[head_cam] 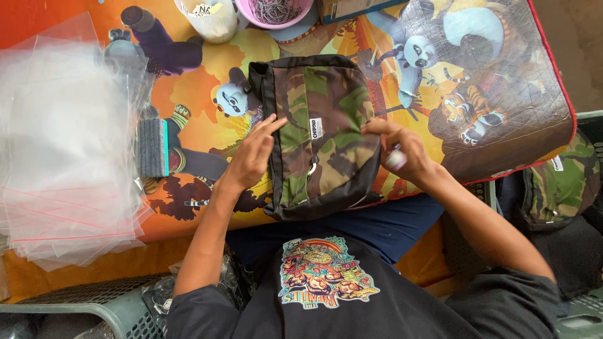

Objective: The person cleans a camouflage-patterned bag by brushing its exterior and interior surfaces with a purple brush. They then attach a decorative bear-shaped charm to the zipper pull and place the bag into a clear plastic bag.

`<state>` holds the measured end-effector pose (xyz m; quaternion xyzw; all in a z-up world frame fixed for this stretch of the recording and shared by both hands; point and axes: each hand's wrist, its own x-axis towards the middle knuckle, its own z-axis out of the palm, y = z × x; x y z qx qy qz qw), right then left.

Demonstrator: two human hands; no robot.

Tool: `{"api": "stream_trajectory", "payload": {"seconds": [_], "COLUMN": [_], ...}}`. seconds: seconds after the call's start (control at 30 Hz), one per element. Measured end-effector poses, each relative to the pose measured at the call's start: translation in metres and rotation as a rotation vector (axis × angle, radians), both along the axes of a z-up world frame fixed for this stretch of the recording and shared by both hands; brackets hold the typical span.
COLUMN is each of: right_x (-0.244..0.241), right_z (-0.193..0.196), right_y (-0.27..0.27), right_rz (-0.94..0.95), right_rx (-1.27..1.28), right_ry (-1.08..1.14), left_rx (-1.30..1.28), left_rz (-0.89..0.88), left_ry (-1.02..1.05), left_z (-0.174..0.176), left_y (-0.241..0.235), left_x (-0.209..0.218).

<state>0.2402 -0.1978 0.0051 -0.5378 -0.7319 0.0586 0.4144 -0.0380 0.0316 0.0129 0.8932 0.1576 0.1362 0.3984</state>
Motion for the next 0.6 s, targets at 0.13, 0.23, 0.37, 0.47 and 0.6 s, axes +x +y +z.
{"api": "stream_trajectory", "payload": {"seconds": [0.13,0.23,0.37,0.47,0.6], "right_x": [0.011,0.012,-0.015,-0.005,0.005], "right_z": [-0.008,0.024,0.106,0.115,0.093], "right_y": [0.015,0.035,0.064,0.070,0.082], "right_rz": [-0.237,-0.267,-0.407,-0.581,-0.603], "right_rx": [0.165,0.255,0.416,0.163,0.013], "right_ry": [0.503,0.732,0.745,0.733,0.558], "left_rx": [-0.358,-0.379,-0.217,-0.264,-0.606], "left_rz": [-0.082,-0.183,-0.216,0.011,0.228], "left_ry": [-0.168,-0.309,-0.344,-0.253,-0.264], "left_z": [0.045,0.053,0.077,0.092,0.082], "left_y": [-0.012,-0.017,-0.032,-0.052,-0.046], "left_x": [-0.007,-0.009,-0.019,-0.014,0.007]}}
